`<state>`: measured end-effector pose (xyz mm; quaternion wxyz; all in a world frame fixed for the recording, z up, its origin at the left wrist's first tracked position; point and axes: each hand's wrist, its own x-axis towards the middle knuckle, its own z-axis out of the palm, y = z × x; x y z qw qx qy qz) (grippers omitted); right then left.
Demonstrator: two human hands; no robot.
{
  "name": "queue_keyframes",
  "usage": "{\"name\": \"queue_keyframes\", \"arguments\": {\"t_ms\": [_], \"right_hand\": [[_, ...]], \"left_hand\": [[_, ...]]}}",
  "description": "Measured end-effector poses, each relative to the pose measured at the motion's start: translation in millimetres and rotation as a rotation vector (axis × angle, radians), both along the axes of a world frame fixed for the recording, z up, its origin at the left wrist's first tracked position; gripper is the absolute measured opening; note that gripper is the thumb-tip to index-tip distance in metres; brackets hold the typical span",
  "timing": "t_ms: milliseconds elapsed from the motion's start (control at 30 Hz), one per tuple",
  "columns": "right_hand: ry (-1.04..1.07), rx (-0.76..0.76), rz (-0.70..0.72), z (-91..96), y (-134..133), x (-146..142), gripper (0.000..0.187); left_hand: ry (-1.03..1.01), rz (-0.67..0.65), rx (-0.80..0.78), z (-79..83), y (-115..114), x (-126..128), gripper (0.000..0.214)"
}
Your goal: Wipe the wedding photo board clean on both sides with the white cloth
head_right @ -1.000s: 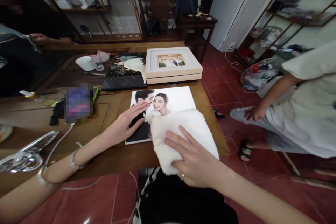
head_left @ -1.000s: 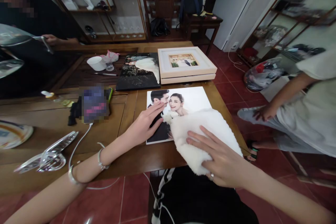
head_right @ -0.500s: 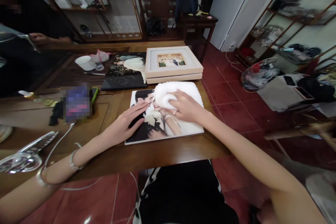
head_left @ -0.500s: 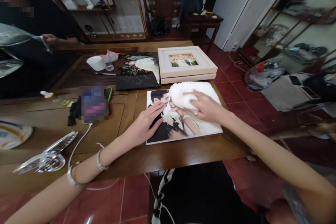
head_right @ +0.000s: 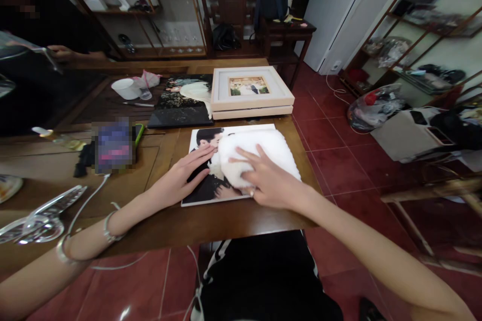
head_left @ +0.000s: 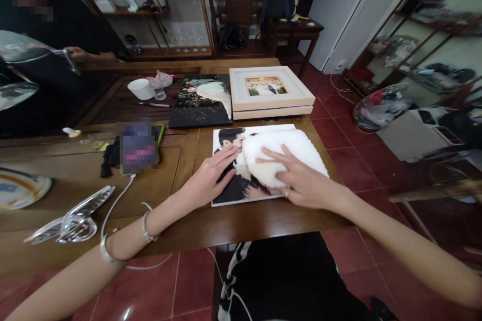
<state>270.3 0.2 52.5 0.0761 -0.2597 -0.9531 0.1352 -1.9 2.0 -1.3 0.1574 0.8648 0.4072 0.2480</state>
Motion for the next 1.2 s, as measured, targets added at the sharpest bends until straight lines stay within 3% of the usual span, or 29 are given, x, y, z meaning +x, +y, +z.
{"name": "queue_keyframes", "arguments": {"t_ms": [167, 300, 433, 733, 867, 1033, 1200], "right_hand": [[-0.024, -0.025, 0.021, 1.0, -63, 3, 0.013], [0.002, -0.024, 0.056, -0.1, -73, 4, 0.012], [0.002, -0.014, 0.009, -0.1, -45, 0, 0.014], [0.018, 0.065, -0.118, -3.5, 57, -32, 0.013], [0.038, 0.074, -0.128, -5.5, 73, -38, 0.014], [0.074, 0.104, -0.102, -9.7, 47, -28, 0.015], [0.031, 0.043, -0.055, -5.4, -16, -13, 0.016]], "left_hand": [[0.001, 0.002, -0.005, 1.0, 0, 0, 0.046], [-0.014, 0.01, -0.013, 2.1, -1, 1, 0.046], [-0.02, 0.012, -0.017, 0.9, -1, 1, 0.046], [-0.012, 0.006, -0.006, 2.5, 0, 1, 0.045], [-0.015, 0.0, -0.009, 4.2, -1, 2, 0.046], [-0.024, 0.008, -0.011, 2.2, 0, 1, 0.045], [-0.022, 0.012, -0.012, 0.5, 0, 0, 0.046]]}}
